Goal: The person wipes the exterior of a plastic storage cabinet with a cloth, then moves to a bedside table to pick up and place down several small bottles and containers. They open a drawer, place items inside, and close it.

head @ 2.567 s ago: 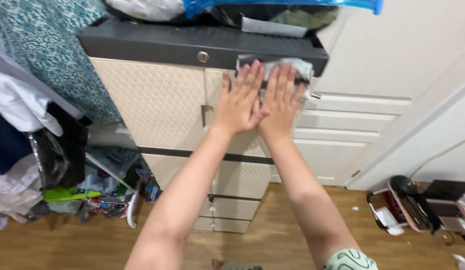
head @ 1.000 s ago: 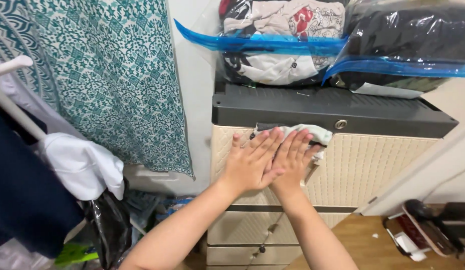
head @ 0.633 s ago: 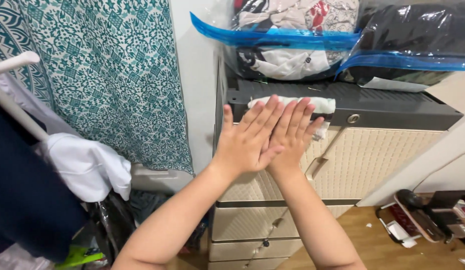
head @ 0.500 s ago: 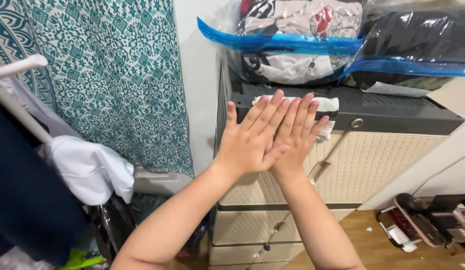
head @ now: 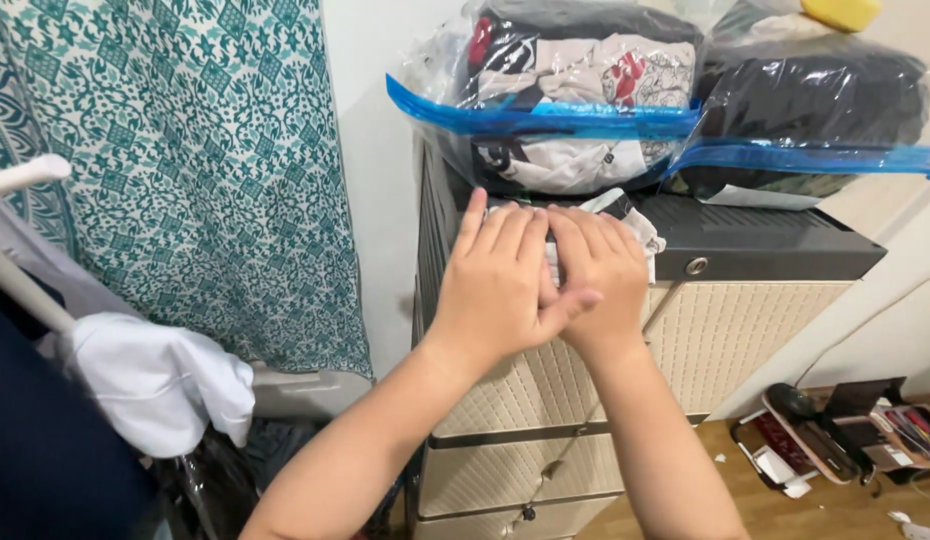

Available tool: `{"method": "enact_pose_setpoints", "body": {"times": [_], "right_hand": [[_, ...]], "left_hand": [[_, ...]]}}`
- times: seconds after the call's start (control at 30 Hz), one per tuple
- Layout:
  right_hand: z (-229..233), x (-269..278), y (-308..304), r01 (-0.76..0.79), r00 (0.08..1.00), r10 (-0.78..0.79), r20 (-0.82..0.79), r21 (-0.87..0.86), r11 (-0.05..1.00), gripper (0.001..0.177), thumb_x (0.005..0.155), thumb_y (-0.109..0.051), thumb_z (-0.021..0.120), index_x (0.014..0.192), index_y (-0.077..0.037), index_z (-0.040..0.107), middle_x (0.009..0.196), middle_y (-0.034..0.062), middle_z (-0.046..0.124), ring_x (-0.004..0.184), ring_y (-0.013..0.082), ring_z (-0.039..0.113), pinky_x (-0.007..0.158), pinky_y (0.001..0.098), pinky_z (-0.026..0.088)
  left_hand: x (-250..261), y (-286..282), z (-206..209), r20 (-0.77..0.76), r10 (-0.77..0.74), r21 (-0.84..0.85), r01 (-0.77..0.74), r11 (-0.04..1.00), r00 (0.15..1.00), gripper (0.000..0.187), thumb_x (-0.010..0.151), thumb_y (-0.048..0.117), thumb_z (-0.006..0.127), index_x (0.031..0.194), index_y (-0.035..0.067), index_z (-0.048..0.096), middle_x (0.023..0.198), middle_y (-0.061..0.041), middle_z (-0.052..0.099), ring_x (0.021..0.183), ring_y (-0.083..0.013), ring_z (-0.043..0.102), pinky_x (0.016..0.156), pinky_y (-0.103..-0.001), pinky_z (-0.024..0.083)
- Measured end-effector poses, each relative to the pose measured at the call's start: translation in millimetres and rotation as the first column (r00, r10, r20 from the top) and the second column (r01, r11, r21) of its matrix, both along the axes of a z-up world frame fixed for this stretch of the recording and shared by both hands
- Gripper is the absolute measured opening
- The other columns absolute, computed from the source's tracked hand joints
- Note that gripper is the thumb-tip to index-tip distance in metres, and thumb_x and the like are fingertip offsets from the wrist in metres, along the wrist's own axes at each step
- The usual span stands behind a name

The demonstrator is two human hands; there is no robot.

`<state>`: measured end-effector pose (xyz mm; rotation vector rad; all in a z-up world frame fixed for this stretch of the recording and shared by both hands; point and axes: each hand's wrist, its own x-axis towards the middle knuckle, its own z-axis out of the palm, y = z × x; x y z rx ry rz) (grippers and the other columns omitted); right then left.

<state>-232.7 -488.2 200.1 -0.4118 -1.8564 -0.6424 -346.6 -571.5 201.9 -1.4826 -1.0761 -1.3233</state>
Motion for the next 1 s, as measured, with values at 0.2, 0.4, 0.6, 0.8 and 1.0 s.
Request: {"method": "enact_pose_setpoints", "body": {"times": [0.2,0.4,0.6,0.8,1.0], "right_hand": [[0,15,13,-0.013,1.000,0.013,0.003,-0.030,0.999,0.043,0.093,-0.044,0.059,0.119,-0.013,0.072,0.114,0.0014,0.074,0.108,0.0230,0.071,0.101,0.0392,0.048],[11,-1,-24,0.022,1.000,-0.023,-0.013,-0.070,0.997,0.056,0.097,-0.059,0.058,0.116,-0.008,0.071,0.108,0.0100,0.073,0.104,0.0296,0.070,0.103,0.0451,0.044],[12,-33,-45,0.013,1.000,-0.014,-0.018,-0.061,0.998,0.046,0.095,-0.052,0.066,0.115,-0.010,0.071,0.107,0.0084,0.072,0.104,0.0288,0.069,0.102,0.0443,0.044],[19,-6,-26,-0.115,0.991,0.115,0.064,0.002,0.993,0.037,0.101,-0.045,0.060,0.117,-0.016,0.075,0.109,0.0032,0.075,0.103,0.0235,0.073,0.100,0.0407,0.048],[26,35,-8,-0.208,0.971,0.199,0.135,0.057,0.976,0.035,0.102,-0.041,0.060,0.119,-0.015,0.075,0.115,0.0024,0.077,0.106,0.0232,0.073,0.100,0.0399,0.051]], "left_hand": [[7,-1,4,-0.015,-0.074,-0.018,0.073,0.997,0.997,0.089,0.089,0.071,0.044,0.115,-0.010,0.066,0.108,-0.025,0.068,0.108,-0.0407,0.067,0.117,-0.060,0.035],[-40,-18,-11,0.127,-0.190,-0.104,0.204,0.974,0.973,0.081,0.097,0.069,0.038,0.151,0.010,0.049,0.149,-0.014,0.054,0.140,-0.0341,0.050,0.124,-0.061,0.017],[-52,-18,-34,0.300,-0.461,-0.114,0.511,0.852,0.835,0.086,0.103,0.069,0.023,0.154,0.002,0.040,0.156,-0.020,0.045,0.144,-0.0405,0.044,0.122,-0.061,0.019],[-50,-15,-34,0.275,-0.444,-0.108,0.486,0.867,0.853,0.087,0.100,0.074,0.022,0.147,0.007,0.050,0.151,-0.017,0.050,0.143,-0.0372,0.045,0.122,-0.062,0.006],[-40,-26,-7,0.134,-0.322,-0.140,0.339,0.930,0.937,0.061,0.100,0.057,0.041,0.135,0.013,0.063,0.138,-0.009,0.061,0.130,-0.0314,0.057,0.120,-0.060,0.018]]}}
